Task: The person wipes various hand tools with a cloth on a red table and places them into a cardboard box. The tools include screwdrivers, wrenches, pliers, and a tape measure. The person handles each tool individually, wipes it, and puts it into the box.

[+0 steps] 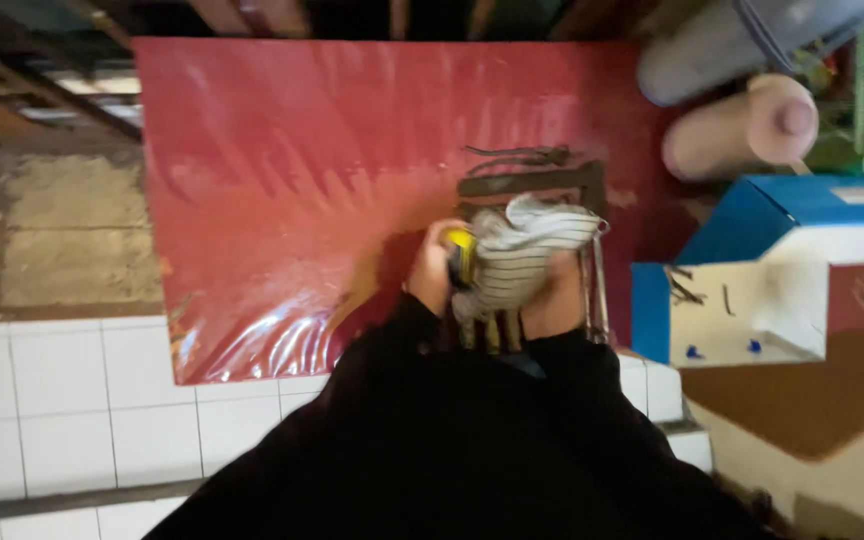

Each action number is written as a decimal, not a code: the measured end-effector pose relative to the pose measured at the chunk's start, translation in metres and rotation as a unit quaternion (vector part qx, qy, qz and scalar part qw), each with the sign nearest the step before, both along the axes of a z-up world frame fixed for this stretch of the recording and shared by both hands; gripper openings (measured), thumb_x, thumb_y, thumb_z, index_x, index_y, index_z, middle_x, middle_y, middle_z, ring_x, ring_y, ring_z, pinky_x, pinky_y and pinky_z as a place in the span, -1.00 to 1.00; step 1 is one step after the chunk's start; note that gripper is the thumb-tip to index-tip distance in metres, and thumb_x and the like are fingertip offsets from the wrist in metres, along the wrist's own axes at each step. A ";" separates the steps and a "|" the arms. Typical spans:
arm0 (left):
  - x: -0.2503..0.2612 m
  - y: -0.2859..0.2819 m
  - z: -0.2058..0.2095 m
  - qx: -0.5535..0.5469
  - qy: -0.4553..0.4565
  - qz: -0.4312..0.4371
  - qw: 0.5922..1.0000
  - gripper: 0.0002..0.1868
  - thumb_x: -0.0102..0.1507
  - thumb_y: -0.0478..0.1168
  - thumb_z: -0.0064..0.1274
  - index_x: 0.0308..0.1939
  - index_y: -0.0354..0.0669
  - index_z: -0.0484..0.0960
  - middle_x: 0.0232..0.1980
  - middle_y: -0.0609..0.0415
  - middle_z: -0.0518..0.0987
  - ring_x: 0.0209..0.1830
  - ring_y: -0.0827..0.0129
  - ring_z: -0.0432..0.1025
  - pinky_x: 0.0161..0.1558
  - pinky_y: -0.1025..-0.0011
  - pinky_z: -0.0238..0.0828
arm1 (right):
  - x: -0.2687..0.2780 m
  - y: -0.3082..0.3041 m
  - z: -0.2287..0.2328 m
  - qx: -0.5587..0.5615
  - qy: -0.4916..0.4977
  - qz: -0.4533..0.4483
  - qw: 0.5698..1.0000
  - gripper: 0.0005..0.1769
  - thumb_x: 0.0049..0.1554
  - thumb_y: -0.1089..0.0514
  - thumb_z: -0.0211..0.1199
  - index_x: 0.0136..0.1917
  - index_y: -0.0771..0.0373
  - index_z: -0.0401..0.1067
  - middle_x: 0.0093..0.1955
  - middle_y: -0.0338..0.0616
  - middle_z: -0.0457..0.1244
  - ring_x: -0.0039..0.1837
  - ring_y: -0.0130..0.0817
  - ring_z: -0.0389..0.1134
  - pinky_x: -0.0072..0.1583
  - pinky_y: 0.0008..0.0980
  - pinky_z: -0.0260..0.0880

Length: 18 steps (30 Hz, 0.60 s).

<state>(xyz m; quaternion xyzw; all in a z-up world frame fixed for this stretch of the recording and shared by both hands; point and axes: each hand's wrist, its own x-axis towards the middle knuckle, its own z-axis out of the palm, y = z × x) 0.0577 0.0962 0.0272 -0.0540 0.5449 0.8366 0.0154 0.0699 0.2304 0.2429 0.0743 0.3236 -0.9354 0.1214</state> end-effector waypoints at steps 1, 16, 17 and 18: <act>0.005 0.002 0.016 -0.003 0.001 0.012 1.000 -0.57 0.38 -0.19 -0.33 0.21 -0.17 0.55 -0.06 0.08 0.50 -0.12 0.42 0.35 -0.05 0.42 0.33 | -0.002 -0.015 -0.001 -0.003 0.001 0.012 1.000 -0.40 0.33 -0.17 0.11 0.44 0.28 0.34 0.45 0.14 0.22 0.44 0.06 0.27 0.46 0.13 0.23; 0.017 -0.038 0.197 -0.004 -0.026 -0.085 0.996 -0.50 0.51 -0.03 -0.38 0.16 -0.34 0.55 -0.06 0.02 0.62 -0.09 0.39 0.48 0.00 0.35 0.43 | -0.048 -0.013 -0.067 0.024 -0.099 0.093 0.990 -0.42 0.38 -0.21 -0.07 0.30 0.30 0.43 0.20 -0.01 0.37 0.19 -0.11 0.39 0.24 -0.14 0.40; 0.013 -0.039 0.195 -0.035 -0.042 -0.070 0.996 -0.48 0.51 0.01 -0.42 0.08 -0.34 0.56 -0.12 -0.04 0.63 -0.14 0.29 0.50 -0.04 0.29 0.44 | -0.040 -0.015 -0.049 0.032 -0.129 0.087 0.987 -0.37 0.32 -0.26 -0.07 0.29 0.29 0.42 0.18 -0.02 0.38 0.17 -0.13 0.41 0.22 -0.14 0.41; 0.010 -0.040 0.194 -0.067 -0.058 -0.055 0.995 -0.44 0.52 0.04 -0.46 -0.01 -0.33 0.57 -0.18 -0.11 0.63 -0.20 0.19 0.51 -0.07 0.22 0.45 | -0.032 -0.017 -0.031 0.040 -0.159 0.081 0.983 -0.33 0.26 -0.31 -0.07 0.28 0.27 0.41 0.17 -0.04 0.39 0.16 -0.14 0.42 0.21 -0.14 0.42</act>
